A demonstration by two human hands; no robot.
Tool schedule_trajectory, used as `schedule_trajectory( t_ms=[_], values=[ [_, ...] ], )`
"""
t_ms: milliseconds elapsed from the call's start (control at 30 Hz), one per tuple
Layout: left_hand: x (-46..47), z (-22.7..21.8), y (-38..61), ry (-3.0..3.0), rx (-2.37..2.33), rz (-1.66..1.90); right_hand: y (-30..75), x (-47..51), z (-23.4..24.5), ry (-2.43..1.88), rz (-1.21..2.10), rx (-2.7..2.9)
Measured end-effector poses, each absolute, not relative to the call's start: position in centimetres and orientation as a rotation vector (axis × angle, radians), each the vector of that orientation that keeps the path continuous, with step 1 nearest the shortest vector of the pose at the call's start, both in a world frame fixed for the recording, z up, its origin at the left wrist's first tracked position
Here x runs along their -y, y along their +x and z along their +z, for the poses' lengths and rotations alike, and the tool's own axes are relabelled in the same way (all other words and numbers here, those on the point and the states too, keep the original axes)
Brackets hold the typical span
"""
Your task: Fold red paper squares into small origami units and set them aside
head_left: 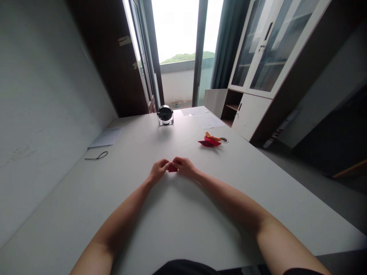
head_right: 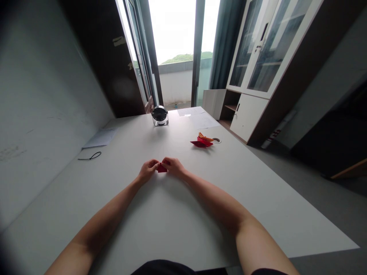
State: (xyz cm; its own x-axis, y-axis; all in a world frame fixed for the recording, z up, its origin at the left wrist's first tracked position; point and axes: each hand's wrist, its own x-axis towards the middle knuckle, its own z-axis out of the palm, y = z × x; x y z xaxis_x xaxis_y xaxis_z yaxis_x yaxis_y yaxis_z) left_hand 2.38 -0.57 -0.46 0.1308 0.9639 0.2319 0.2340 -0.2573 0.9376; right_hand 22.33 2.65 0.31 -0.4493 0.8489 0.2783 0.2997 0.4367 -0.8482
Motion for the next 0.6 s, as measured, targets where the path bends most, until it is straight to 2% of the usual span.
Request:
schedule_trajectory(
  t_ms=[600],
  values=[
    [0.33,-0.48,2.12,1.643,-1.226,1.195,22.13,-2.82,-0.05,-0.922,0.994,1.929]
  ],
)
